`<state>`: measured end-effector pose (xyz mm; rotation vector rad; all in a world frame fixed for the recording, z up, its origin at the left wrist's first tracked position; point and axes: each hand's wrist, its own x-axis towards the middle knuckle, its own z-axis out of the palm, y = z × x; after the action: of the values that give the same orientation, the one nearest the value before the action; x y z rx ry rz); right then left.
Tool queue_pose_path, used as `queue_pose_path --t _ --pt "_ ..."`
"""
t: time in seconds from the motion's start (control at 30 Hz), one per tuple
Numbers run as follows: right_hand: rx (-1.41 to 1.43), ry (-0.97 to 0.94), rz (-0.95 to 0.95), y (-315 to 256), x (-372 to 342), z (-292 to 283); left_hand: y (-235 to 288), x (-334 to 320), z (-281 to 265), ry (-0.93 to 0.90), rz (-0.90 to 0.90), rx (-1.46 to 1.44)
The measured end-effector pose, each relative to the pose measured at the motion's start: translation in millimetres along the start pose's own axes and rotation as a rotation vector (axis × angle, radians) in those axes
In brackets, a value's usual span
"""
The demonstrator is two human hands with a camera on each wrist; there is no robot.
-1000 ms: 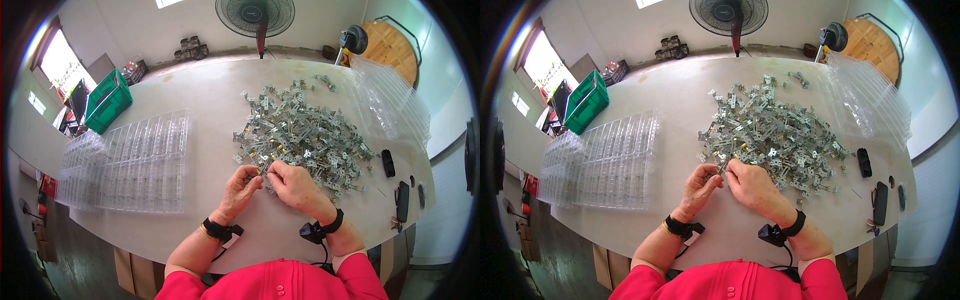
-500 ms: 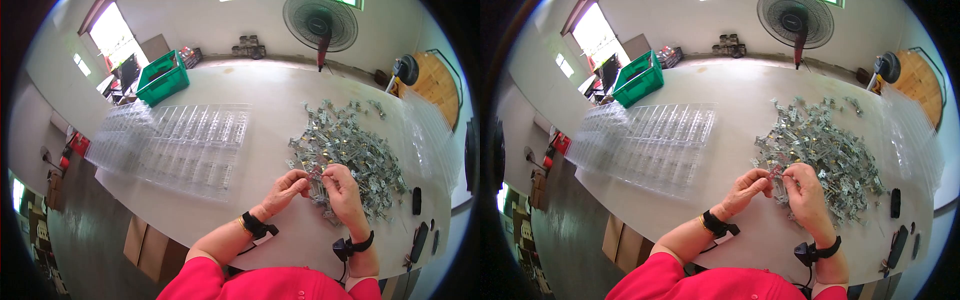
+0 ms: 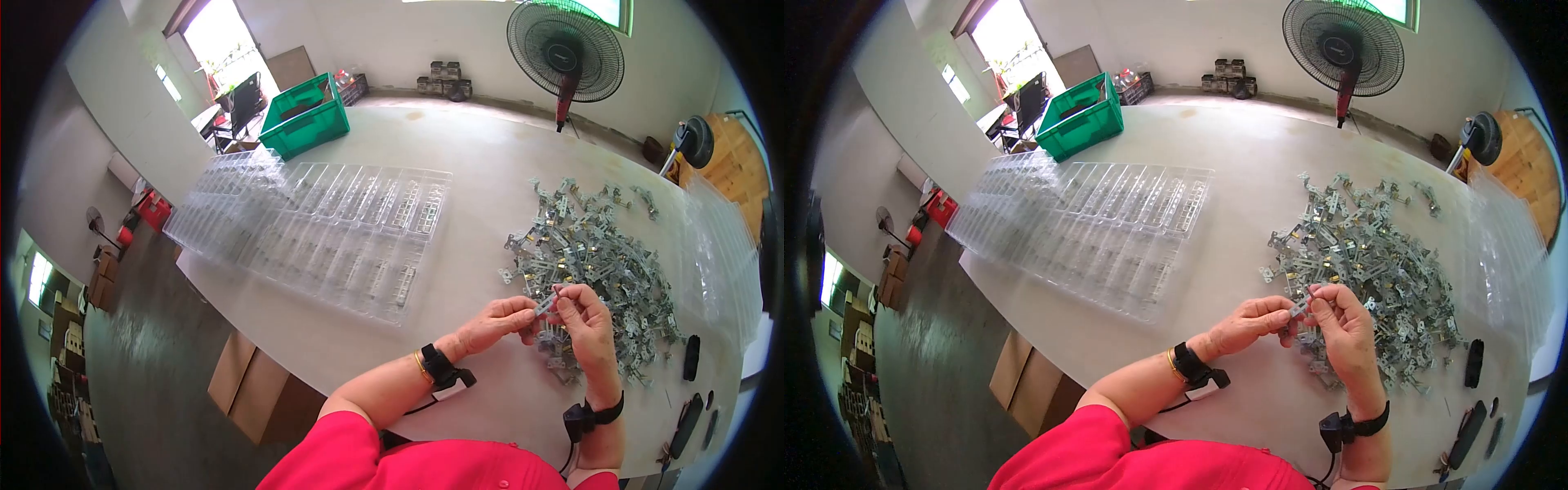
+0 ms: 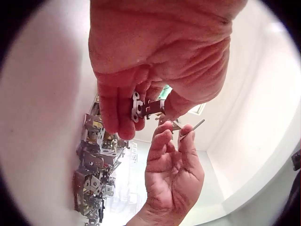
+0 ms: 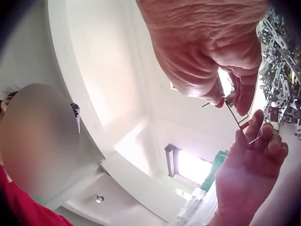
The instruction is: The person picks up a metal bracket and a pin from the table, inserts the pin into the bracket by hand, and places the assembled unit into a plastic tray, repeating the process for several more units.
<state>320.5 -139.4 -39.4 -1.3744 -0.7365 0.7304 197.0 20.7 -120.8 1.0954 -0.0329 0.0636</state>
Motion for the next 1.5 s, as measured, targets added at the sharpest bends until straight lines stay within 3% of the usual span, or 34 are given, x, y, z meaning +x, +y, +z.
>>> queue_pose_path --t 0.33,0.53,0.83,0.97,1.07,1.33,1.5 --pt "-0.032 0.083 -0.048 5 1 1 -10 6 8 0.145 0.117 0.096" --pt "-0.092 0.041 -0.064 10 2 0 -10 4 8 0.337 0.232 0.582" --pt "-0.044 0.041 0.014 8 1 2 -5 4 16 0.288 0.224 0.556" --pt "-0.267 0.159 -0.217 10 4 -4 -9 10 17 0.322 0.255 0.458" --pt "-0.163 0.164 -0.144 -7 1 -4 -2 13 21 0.377 0.272 0.436" --pt "-0.161 0.067 -0.068 -17 -23 -2 65 -4 35 0.437 0.338 0.310" --pt "-0.237 -0.322 0.149 9 -35 8 131 -40 22 0.573 0.371 0.483"
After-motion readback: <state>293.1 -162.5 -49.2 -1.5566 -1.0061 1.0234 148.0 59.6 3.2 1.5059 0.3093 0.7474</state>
